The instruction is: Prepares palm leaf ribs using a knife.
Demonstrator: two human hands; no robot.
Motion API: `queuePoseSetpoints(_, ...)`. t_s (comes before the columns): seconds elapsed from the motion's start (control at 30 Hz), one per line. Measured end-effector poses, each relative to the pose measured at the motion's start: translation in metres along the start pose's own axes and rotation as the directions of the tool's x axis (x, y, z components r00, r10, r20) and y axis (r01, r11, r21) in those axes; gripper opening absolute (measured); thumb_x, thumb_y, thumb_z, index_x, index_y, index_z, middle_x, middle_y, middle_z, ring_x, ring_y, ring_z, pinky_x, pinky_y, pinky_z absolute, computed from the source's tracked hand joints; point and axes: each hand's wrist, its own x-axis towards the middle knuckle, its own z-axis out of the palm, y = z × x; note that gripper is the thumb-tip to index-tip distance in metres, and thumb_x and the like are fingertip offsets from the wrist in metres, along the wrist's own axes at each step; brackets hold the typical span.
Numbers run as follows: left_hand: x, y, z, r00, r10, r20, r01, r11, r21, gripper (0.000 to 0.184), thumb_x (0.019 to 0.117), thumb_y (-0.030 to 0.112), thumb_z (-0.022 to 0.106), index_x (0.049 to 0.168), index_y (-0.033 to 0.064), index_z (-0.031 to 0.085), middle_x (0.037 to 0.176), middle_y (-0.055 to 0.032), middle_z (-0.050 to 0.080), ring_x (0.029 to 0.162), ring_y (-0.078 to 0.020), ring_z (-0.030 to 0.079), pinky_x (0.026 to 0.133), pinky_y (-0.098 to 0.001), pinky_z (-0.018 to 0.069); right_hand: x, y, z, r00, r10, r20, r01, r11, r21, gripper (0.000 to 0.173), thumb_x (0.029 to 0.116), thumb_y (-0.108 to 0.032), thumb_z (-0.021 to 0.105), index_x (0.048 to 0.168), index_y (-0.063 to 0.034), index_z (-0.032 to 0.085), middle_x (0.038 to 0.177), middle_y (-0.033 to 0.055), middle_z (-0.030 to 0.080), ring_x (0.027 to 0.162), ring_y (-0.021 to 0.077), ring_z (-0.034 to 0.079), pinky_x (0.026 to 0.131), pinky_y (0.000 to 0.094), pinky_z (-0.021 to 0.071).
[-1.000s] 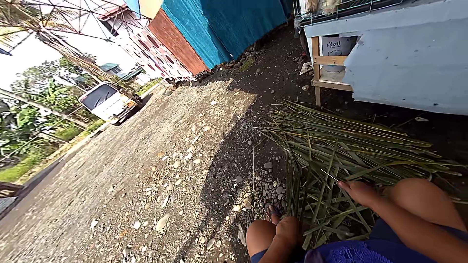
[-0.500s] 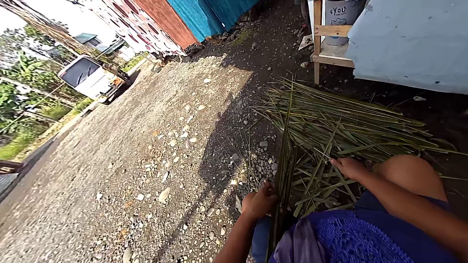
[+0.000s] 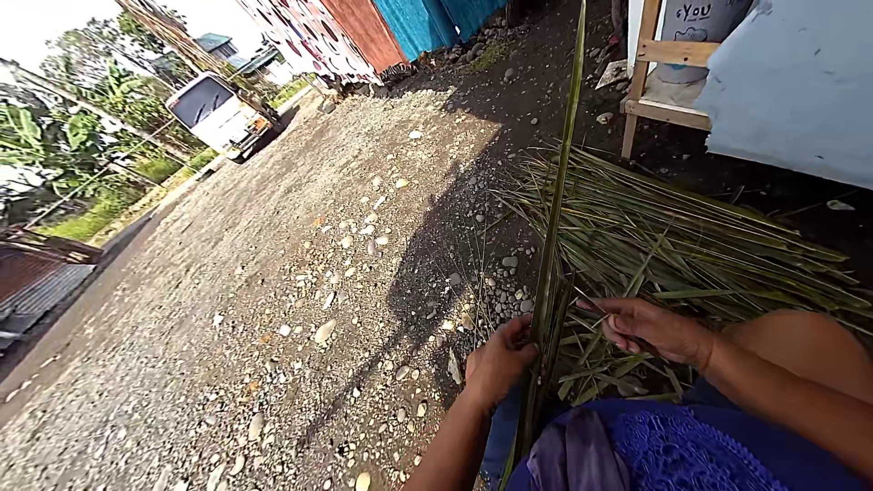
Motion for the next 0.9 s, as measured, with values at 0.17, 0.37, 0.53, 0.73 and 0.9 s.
queuePoseSetpoints(0.17,0.006,0.008,0.017,0.991,0.131,-0.008,-0.129,0.985,0.115,0.043,0.0929,-0.003,0.062,0.135,-0.0011,0.055,0.106,-0.0090,0.072,0.082,-0.0156,0.073,0.076,-0.0332,0.0630,0.016,-0.019,0.030,0.986,0.048,0.157,-0.078,0.979,0.189,0.079,0.0921,-0.047,0.070,0.156,-0.0191,0.032,0.069,-0.0065,0.052,0.052,0.0029,0.049,0.050,0.0177,0.0442)
queuePoseSetpoints(0.37,-0.002,-0.006,0.022,0.984,0.166,0.063,-0.178,0.903,0.392,0.037,0.0965,0.009,0.062,0.132,0.0002,0.060,0.105,-0.0068,0.073,0.088,-0.0100,0.071,0.085,-0.0304,0.0594,0.021,-0.038,0.021,0.997,-0.004,-0.083,0.022,0.977,0.211,0.040,0.0984,-0.041,0.062,0.127,-0.0133,0.059,0.065,-0.0063,0.054,0.047,0.0018,0.047,0.046,0.0163,0.0428)
queuePoseSetpoints(0.53,-0.008,-0.025,0.016,0.981,0.189,0.053,-0.191,0.852,0.488,0.024,0.1007,0.013,0.056,0.117,0.0007,0.068,0.090,-0.0056,0.073,0.078,-0.0099,0.071,0.079,-0.0314,0.0600,0.011,-0.081,0.001,0.949,-0.059,-0.309,0.118,0.978,0.174,0.025,0.1058,-0.033,0.048,0.112,-0.0117,0.060,0.063,-0.0040,0.053,0.046,0.0021,0.047,0.044,0.0155,0.0420)
queuePoseSetpoints(0.73,-0.003,-0.026,0.036,0.917,0.392,-0.069,-0.338,0.859,0.385,0.019,0.1041,0.013,0.053,0.105,0.0007,0.067,0.073,-0.0007,0.069,0.060,-0.0074,0.066,0.061,-0.0260,0.0589,0.004,-0.091,0.018,0.952,-0.134,-0.273,0.169,0.980,0.107,0.033,0.1015,-0.038,0.057,0.123,-0.0138,0.056,0.065,-0.0051,0.052,0.047,0.0017,0.046,0.045,0.0146,0.0405)
queuePoseSetpoints(0.9,0.010,-0.037,0.056,0.799,0.558,-0.221,-0.505,0.824,0.256,0.015,0.1026,0.010,0.054,0.103,-0.0009,0.065,0.071,0.0005,0.065,0.054,-0.0052,0.060,0.052,-0.0227,0.0543,-0.001,-0.051,0.058,0.996,-0.051,-0.077,0.052,0.998,0.016,0.084,0.0904,-0.024,0.074,0.159,-0.0104,0.027,0.078,-0.0050,0.062,0.058,0.0003,0.052,0.052,0.0153,0.0429)
